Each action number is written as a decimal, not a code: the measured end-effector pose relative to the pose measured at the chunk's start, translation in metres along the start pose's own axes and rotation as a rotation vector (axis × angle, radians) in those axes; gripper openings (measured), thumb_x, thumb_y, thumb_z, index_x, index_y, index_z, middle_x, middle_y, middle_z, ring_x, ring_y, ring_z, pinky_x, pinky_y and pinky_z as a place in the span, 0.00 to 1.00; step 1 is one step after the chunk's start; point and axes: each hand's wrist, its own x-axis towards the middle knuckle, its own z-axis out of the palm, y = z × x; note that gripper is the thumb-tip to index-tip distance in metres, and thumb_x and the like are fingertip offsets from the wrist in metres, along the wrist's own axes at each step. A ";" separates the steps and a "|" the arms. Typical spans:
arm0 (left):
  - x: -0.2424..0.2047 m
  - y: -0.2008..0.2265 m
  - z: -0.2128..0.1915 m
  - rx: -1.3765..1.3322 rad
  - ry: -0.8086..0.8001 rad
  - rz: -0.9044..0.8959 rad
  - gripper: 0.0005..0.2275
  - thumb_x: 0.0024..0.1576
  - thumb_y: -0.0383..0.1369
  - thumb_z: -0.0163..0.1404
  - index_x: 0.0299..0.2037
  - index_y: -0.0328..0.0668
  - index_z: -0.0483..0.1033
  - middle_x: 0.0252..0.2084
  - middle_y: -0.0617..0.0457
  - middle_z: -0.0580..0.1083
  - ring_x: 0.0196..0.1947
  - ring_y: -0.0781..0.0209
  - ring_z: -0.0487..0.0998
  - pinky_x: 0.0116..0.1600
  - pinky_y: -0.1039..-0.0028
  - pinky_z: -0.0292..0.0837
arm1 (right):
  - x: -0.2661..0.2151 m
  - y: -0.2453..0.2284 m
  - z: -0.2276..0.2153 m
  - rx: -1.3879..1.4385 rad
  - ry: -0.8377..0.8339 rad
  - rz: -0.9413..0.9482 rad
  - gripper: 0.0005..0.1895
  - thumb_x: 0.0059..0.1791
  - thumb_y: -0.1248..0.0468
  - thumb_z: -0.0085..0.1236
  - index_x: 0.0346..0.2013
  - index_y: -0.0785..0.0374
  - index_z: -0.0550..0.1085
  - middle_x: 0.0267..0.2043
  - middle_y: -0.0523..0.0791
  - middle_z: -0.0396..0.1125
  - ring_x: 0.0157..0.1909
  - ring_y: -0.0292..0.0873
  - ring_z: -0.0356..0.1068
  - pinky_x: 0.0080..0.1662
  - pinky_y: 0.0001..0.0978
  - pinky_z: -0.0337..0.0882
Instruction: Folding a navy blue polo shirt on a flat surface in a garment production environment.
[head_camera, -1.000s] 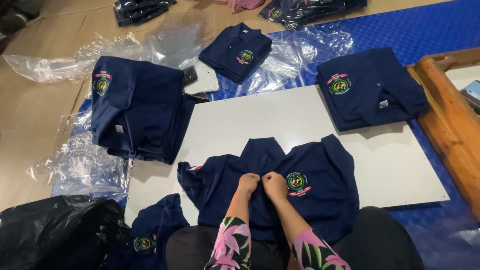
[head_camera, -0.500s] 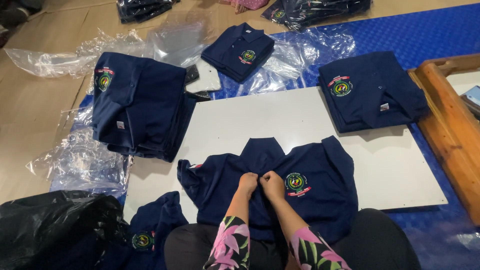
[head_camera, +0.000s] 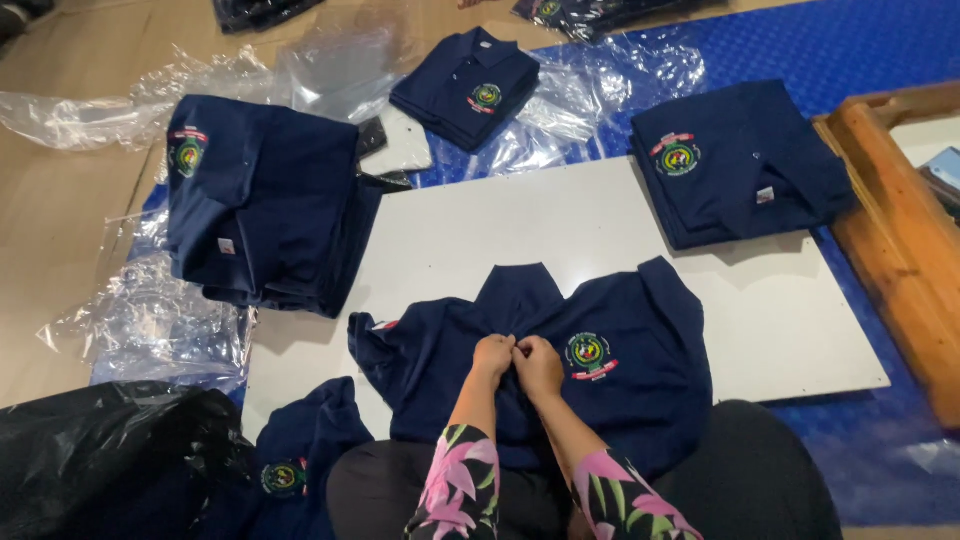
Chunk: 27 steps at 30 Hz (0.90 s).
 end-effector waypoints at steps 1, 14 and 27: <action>-0.009 0.006 -0.003 0.002 -0.006 -0.005 0.20 0.63 0.44 0.49 0.59 0.38 0.77 0.59 0.39 0.75 0.63 0.42 0.73 0.62 0.51 0.73 | -0.004 -0.003 -0.003 -0.002 -0.001 0.008 0.07 0.46 0.55 0.63 0.37 0.49 0.78 0.38 0.42 0.74 0.46 0.49 0.77 0.47 0.43 0.78; 0.017 -0.014 0.000 0.036 -0.063 0.068 0.21 0.66 0.39 0.48 0.63 0.31 0.73 0.62 0.35 0.72 0.66 0.38 0.69 0.65 0.52 0.69 | 0.010 0.014 -0.004 0.050 -0.073 -0.106 0.08 0.52 0.52 0.60 0.39 0.50 0.75 0.41 0.44 0.72 0.48 0.53 0.75 0.48 0.47 0.76; -0.017 0.001 -0.009 0.196 0.092 0.141 0.15 0.59 0.35 0.54 0.53 0.39 0.80 0.48 0.43 0.80 0.52 0.47 0.81 0.54 0.61 0.80 | 0.069 0.053 0.013 0.394 -0.502 0.109 0.08 0.50 0.55 0.60 0.36 0.56 0.79 0.15 0.45 0.68 0.20 0.41 0.69 0.24 0.27 0.63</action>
